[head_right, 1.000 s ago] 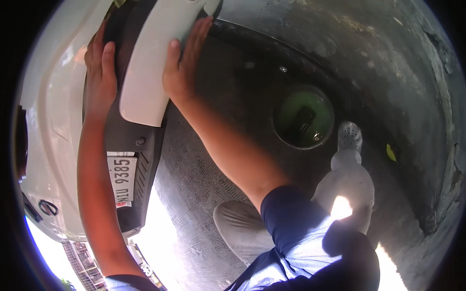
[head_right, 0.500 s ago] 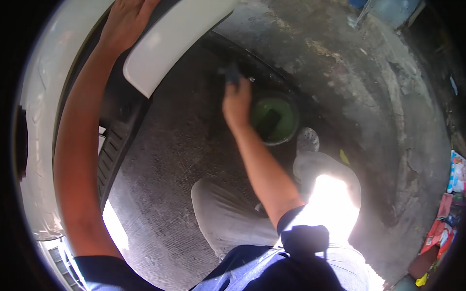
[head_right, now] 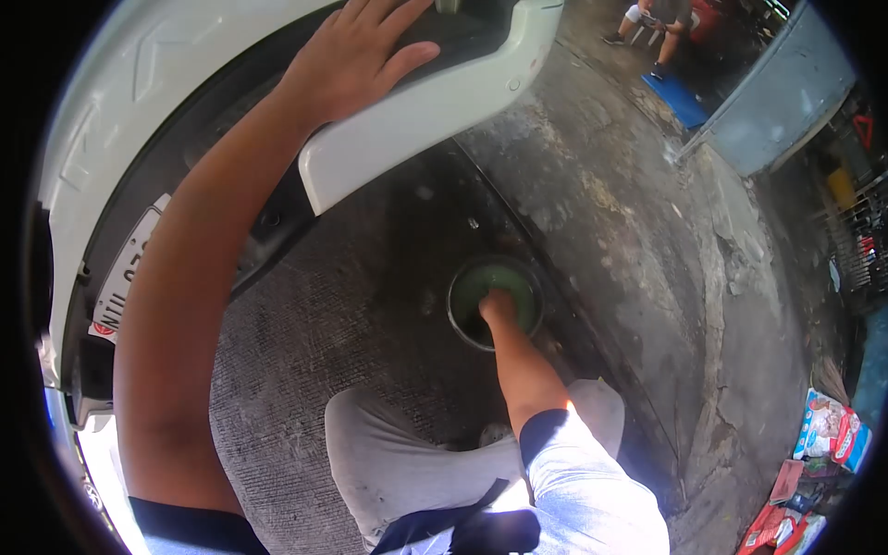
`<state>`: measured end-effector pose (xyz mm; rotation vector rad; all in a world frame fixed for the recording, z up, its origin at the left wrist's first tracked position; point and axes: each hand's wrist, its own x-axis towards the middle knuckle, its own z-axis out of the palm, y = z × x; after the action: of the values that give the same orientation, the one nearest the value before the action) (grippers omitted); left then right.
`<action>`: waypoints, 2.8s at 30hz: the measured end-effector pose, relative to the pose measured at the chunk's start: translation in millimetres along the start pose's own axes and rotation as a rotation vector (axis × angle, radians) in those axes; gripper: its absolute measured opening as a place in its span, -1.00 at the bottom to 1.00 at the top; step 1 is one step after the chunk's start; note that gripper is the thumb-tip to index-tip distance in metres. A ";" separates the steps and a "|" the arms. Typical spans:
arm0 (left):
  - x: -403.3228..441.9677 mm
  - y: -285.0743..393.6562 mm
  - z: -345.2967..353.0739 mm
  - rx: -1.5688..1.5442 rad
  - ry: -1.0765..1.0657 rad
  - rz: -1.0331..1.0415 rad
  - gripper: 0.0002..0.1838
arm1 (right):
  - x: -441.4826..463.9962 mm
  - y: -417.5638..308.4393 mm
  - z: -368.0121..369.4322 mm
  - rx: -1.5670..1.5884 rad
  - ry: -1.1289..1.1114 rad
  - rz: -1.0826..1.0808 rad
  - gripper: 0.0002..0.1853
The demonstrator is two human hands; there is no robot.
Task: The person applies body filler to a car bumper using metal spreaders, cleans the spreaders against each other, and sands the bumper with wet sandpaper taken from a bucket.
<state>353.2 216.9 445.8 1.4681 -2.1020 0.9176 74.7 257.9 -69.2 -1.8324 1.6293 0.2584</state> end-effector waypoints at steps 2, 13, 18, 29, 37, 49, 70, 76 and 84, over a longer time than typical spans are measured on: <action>3.5 -5.5 2.6 -0.012 -0.002 -0.011 -0.34 | -21.8 -21.6 -33.2 -0.058 -0.013 0.032 -0.52; 10.0 -6.8 -16.9 -0.273 -0.170 -0.143 -0.38 | -115.8 -78.7 -154.4 0.550 0.218 -0.265 -0.56; 4.4 -8.9 -12.8 -0.337 -0.063 -0.093 -0.41 | -92.5 -64.4 -161.6 0.721 -0.029 -0.319 -0.74; 9.7 -30.8 -5.8 -0.893 0.035 -0.051 -0.43 | -226.3 -245.6 -354.8 0.997 0.282 -0.352 -0.79; 41.6 -30.6 -1.3 -1.153 0.048 -0.091 -0.38 | -210.2 -270.2 -415.2 0.854 0.492 -0.200 -0.85; 30.5 -40.3 -26.8 -1.093 -0.078 -0.030 -0.38 | -177.0 -282.1 -433.8 0.745 0.340 -0.082 -0.76; 30.0 -42.8 -12.8 -1.266 -0.089 -0.150 -0.30 | -229.8 -335.8 -352.5 1.041 0.347 -0.177 -0.87; 27.6 -41.5 -7.7 -1.271 -0.060 -0.111 -0.32 | -204.0 -315.2 -363.5 1.081 0.445 -0.139 -0.87; 27.2 -41.6 -9.8 -1.251 -0.056 -0.119 -0.34 | -210.1 -324.9 -360.4 1.107 0.468 -0.171 -0.91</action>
<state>381.9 196.6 482.2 0.8695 -1.9058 -0.4904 238.3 216.7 431.9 -1.1456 1.3985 -1.0215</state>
